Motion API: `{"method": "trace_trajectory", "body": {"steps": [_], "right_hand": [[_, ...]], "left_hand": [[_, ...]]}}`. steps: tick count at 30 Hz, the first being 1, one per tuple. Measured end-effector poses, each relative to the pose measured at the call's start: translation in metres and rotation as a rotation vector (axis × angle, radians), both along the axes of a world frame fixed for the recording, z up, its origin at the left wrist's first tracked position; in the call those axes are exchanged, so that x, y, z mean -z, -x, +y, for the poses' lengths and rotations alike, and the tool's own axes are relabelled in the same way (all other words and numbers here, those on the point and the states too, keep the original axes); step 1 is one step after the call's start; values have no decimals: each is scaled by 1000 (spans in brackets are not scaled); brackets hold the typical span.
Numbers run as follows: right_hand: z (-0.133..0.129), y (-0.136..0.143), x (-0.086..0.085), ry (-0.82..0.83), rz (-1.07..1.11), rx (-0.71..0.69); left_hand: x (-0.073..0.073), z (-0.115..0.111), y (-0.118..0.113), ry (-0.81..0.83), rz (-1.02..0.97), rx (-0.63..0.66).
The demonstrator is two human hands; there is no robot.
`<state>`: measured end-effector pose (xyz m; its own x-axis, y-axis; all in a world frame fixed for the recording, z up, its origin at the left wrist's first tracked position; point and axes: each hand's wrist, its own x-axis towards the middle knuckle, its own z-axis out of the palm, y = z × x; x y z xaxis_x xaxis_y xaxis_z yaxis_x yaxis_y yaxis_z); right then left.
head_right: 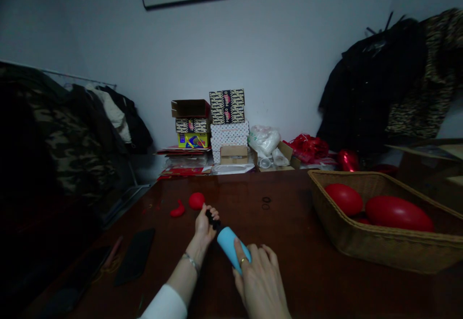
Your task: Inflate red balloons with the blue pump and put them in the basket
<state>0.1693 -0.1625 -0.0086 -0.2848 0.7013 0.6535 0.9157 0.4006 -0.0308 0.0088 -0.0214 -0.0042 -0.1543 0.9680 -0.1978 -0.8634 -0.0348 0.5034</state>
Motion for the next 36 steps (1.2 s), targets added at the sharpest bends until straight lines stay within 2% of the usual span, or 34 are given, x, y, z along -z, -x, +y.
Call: {"method": "trace_trajectory", "body": {"steps": [7,14,18,23,27,31,36], "right_hand": [[17,14,-5,96,3,45],[10,14,-1,73,14,31],[2,2,3,34,1,-10],[-11,-26,6,-98,-68,-104],[-20,-44,8,-98,-137,-147],[-18,-38,7,-74,-131,-111],[2,-7,-2,38,-33,34]], "left_hand": [[3,-3,-4,-2,23,5],[4,2,-1,21,58,-56],[6,8,4,40,44,-70],[3,18,19,53,43,-88],[0,20,25,52,39,-83],[1,14,12,45,21,-55],[4,2,-13,23,42,0]]}}
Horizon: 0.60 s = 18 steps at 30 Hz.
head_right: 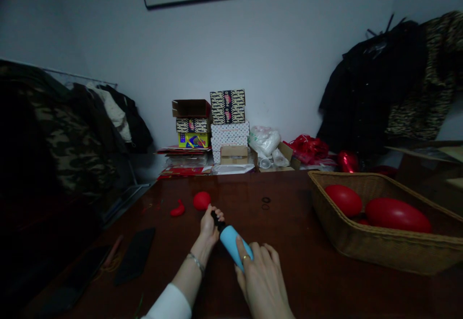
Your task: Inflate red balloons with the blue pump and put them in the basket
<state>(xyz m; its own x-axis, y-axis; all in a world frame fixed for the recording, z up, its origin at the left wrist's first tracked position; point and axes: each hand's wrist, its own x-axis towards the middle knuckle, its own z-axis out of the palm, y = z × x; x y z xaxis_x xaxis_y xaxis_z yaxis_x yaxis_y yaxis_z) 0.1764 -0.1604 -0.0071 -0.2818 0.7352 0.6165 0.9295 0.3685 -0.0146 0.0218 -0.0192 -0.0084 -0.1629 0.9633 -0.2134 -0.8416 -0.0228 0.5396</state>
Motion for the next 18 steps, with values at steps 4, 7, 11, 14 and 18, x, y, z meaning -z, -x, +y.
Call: {"method": "trace_trajectory", "body": {"steps": [4,7,11,14,18], "right_hand": [[14,13,-4,80,31,8],[17,15,-5,101,41,0],[18,17,-7,117,57,2],[18,19,-9,153,51,-2],[13,19,-9,150,51,-20]], "left_hand": [[-4,-4,1,-12,1,15],[-7,-6,10,-46,-33,34],[-7,-6,18,-72,-93,51],[-4,-5,17,-70,-82,33],[-3,-1,18,-56,-78,1]]}}
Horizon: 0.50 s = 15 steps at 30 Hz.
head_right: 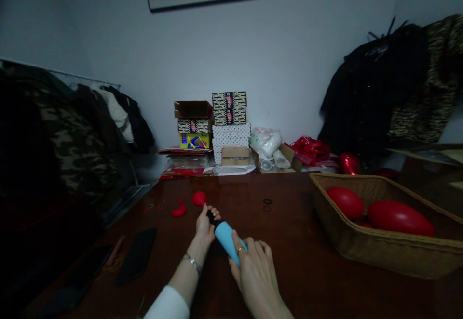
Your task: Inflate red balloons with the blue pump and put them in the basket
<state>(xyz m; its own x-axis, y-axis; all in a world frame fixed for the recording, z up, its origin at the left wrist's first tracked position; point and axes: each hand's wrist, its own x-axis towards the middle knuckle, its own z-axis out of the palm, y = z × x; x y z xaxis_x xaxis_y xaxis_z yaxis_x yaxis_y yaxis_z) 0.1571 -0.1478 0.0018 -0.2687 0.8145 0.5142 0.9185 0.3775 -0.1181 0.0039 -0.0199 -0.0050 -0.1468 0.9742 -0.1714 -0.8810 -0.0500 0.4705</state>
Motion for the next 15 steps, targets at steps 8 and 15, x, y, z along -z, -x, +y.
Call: {"method": "trace_trajectory", "body": {"steps": [8,15], "right_hand": [[-23,-25,9,-153,-8,-108],[-35,-45,5,-244,-21,-162]], "left_hand": [[-7,7,21,54,-51,-43],[-7,3,20,2,-129,22]]}}
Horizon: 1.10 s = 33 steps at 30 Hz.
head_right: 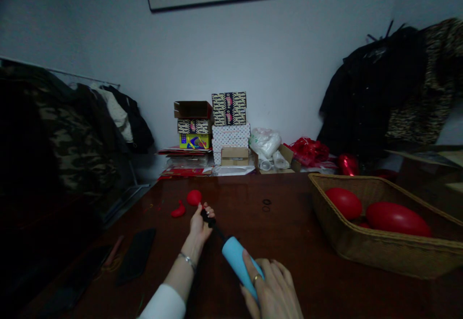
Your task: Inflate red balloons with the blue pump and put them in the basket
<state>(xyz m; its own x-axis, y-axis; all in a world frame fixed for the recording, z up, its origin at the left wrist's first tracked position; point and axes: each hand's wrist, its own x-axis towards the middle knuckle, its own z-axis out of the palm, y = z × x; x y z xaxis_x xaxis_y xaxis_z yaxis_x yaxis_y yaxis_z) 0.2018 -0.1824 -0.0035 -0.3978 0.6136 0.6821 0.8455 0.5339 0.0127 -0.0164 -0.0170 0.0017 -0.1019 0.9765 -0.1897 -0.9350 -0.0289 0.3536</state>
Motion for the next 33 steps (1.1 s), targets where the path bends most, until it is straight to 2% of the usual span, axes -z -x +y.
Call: {"method": "trace_trajectory", "body": {"steps": [4,8,12,17,24,33], "right_hand": [[3,1,-2,30,19,11],[15,11,-2,97,41,58],[31,26,-6,139,7,150],[41,40,-11,161,-7,204],[35,45,-8,165,-16,199],[19,25,12,23,-12,138]], "left_hand": [[4,-5,-5,-50,-33,4],[6,-13,-16,-48,31,48],[4,-18,-27,-14,104,82],[0,-16,-27,8,153,52],[2,-8,-25,118,168,-71],[5,3,-12,91,207,-118]]}}
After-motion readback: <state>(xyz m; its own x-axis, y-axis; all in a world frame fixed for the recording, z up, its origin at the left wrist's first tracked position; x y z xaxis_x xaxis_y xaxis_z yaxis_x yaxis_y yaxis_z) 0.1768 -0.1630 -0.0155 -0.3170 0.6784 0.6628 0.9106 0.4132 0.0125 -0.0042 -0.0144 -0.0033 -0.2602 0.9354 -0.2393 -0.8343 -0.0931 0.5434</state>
